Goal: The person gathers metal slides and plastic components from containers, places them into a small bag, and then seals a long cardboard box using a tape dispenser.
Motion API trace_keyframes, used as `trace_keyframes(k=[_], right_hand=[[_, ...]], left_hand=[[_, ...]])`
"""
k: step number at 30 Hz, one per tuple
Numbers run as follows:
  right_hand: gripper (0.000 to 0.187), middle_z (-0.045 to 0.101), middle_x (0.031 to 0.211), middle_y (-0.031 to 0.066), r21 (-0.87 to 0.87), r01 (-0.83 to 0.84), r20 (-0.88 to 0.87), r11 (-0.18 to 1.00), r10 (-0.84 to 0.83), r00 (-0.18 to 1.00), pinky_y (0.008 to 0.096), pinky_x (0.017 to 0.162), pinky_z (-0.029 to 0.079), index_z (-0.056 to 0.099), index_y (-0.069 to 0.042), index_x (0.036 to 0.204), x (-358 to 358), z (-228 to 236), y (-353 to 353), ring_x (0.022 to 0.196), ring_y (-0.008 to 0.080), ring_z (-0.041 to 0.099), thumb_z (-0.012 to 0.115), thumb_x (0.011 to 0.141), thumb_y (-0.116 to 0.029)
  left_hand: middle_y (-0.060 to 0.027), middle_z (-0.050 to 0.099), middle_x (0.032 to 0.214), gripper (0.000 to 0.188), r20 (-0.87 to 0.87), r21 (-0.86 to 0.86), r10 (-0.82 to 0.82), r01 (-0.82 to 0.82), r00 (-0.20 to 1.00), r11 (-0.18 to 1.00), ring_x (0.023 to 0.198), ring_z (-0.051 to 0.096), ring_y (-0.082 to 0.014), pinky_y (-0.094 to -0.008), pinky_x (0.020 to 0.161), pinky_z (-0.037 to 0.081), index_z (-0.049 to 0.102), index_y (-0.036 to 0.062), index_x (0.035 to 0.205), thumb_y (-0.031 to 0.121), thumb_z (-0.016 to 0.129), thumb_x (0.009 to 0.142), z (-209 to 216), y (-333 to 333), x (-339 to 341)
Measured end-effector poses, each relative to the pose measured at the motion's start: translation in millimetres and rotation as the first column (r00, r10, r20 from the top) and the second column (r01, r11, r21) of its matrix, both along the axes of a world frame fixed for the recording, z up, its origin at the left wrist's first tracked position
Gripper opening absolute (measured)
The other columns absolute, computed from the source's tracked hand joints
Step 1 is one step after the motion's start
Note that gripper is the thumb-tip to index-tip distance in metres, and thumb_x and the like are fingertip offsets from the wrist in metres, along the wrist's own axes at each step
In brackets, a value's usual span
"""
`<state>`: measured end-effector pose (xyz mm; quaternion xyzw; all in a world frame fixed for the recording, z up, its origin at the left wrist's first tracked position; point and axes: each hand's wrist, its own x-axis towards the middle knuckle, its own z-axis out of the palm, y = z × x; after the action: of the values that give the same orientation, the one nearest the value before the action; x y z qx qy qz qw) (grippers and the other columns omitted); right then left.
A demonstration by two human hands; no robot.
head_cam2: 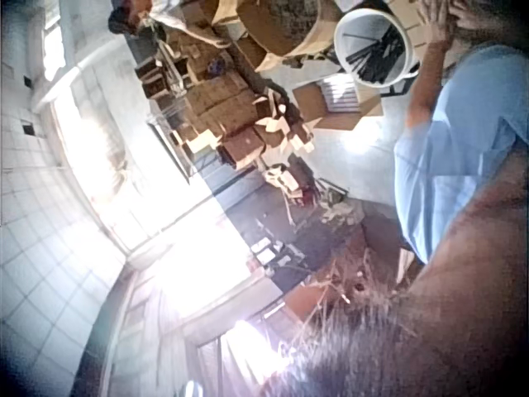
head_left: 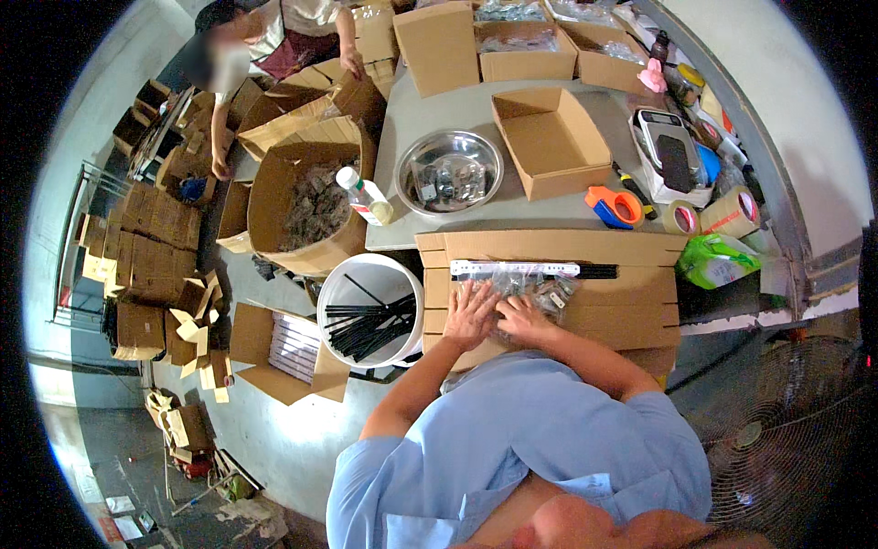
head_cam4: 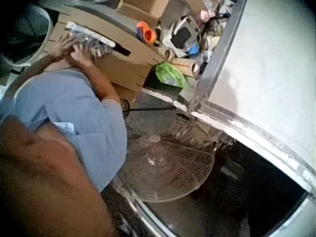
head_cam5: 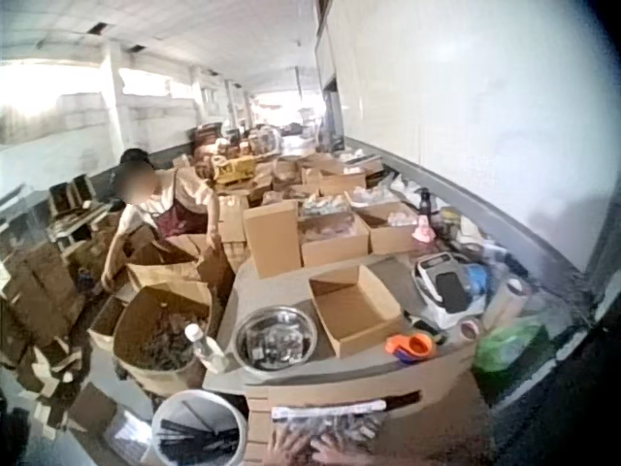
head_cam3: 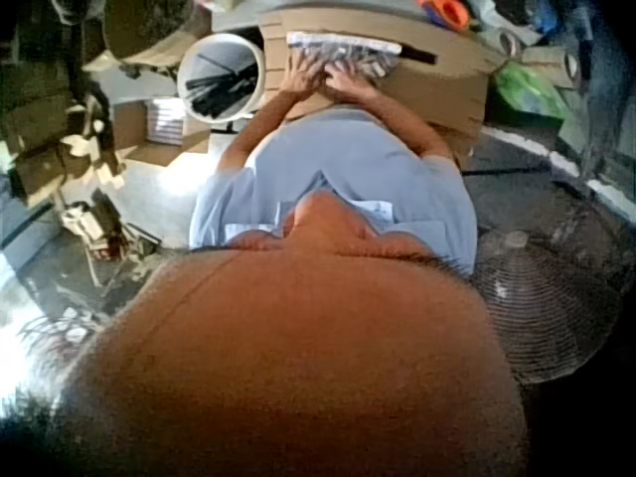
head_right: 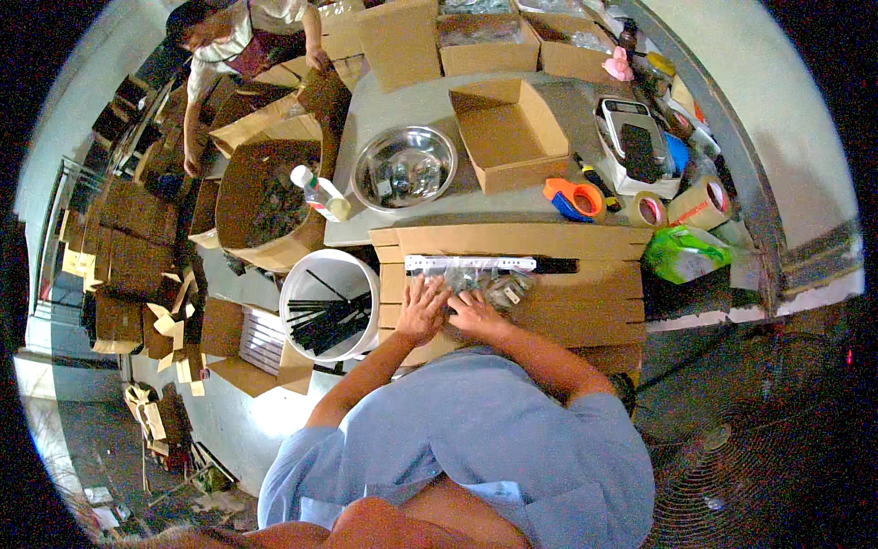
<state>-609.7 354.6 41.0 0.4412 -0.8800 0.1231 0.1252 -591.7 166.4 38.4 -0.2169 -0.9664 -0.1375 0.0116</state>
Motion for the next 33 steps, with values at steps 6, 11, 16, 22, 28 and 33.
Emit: trace_keyframes(k=[6, 11, 16, 22, 28, 33], right_hand=[[0.012, 0.055, 0.094, 0.0035, 0.02, -0.109, 0.156, 0.994, 0.104, 0.982, 0.0426, 0.081, 0.036, 0.058, -0.011, 0.08, 0, 1, 8, 0.096, 0.021, 0.05, 0.057, 0.077, -0.023], [0.014, 0.056, 0.098, 0.0115, -0.595, 0.353, 0.541, 0.722, 0.034, 0.84, 0.0413, 0.077, 0.042, 0.054, -0.006, 0.075, 1, 38, 32, 0.089, 0.0294, 0.055, 0.064, 0.065, -0.008], [0.016, 0.057, 0.097, 0.0142, -0.46, 0.504, 0.349, 0.731, -0.373, 0.86, 0.0421, 0.082, 0.041, 0.053, -0.005, 0.078, -14, 58, 52, 0.096, 0.0324, 0.053, 0.065, 0.068, -0.005], [0.038, 0.051, 0.11, 0.0155, -0.407, 0.404, 0.379, 0.819, -0.251, 0.891, 0.0449, 0.092, 0.037, 0.055, -0.006, 0.099, -3, 3, 51, 0.107, 0.0344, 0.047, 0.072, 0.067, -0.015], [0.061, 0.041, 0.122, 0.0128, -0.134, 0.238, 0.335, 0.962, -0.182, 0.924, 0.0486, 0.096, 0.032, 0.054, -0.011, 0.108, 30, 37, 86, 0.116, 0.0345, 0.04, 0.078, 0.058, -0.036], [0.038, 0.053, 0.104, 0.0116, -0.17, 0.132, 0.42, 0.977, -0.049, 0.906, 0.0403, 0.086, 0.043, 0.056, -0.012, 0.109, 0, 49, 82, 0.103, 0.0317, 0.051, 0.067, 0.074, -0.023]], left_hand=[[-0.0053, 0.023, 0.145, 0.056, 0.168, -0.119, 0.03, -0.01, 0.985, 0.993, 0.133, 0.02, -0.0307, -0.0614, 0.101, 0.019, 0.031, 0.0235, 0.138, 0.027, 0.05, 0.085, 5, 6, -6], [-0.011, 0.019, 0.146, 0.067, 0.13, 0.14, 0.088, -0.106, 0.988, 0.984, 0.133, 0.019, -0.035, -0.059, 0.103, 0.018, 0.028, 0.0233, 0.139, 0.031, 0.058, 0.08, 10, 4, 10], [-0.0063, 0.012, 0.148, 0.09, 0.182, -0.123, -0.218, 0.243, 0.959, 0.962, 0.135, 0.013, -0.0345, -0.062, 0.103, 0.015, 0.023, 0.0251, 0.141, 0.047, 0.069, 0.067, 16, 5, 38], [-0.0046, 0.01, 0.149, 0.105, 0.19, -0.238, -0.193, 0.236, 0.963, 0.942, 0.136, 0.012, -0.0336, -0.0632, 0.102, 0.018, 0.02, 0.0303, 0.141, 0.04, 0.08, 0.055, 27, 21, 27], [-0.0055, 0.009, 0.149, 0.12, 0.237, -0.208, -0.062, 0.113, 0.97, 0.972, 0.136, 0.008, -0.0359, -0.0667, 0.1, 0.016, 0.019, 0.0334, 0.141, 0.047, 0.084, 0.04, 76, 13, 1], [-0.0066, 0.009, 0.148, 0.115, 0.164, -0.157, 0.022, 0.004, 0.986, 0.988, 0.135, 0.01, -0.037, -0.0686, 0.099, 0.014, 0.026, 0.0312, 0.139, 0.055, 0.081, 0.04, 83, -2, -48]])
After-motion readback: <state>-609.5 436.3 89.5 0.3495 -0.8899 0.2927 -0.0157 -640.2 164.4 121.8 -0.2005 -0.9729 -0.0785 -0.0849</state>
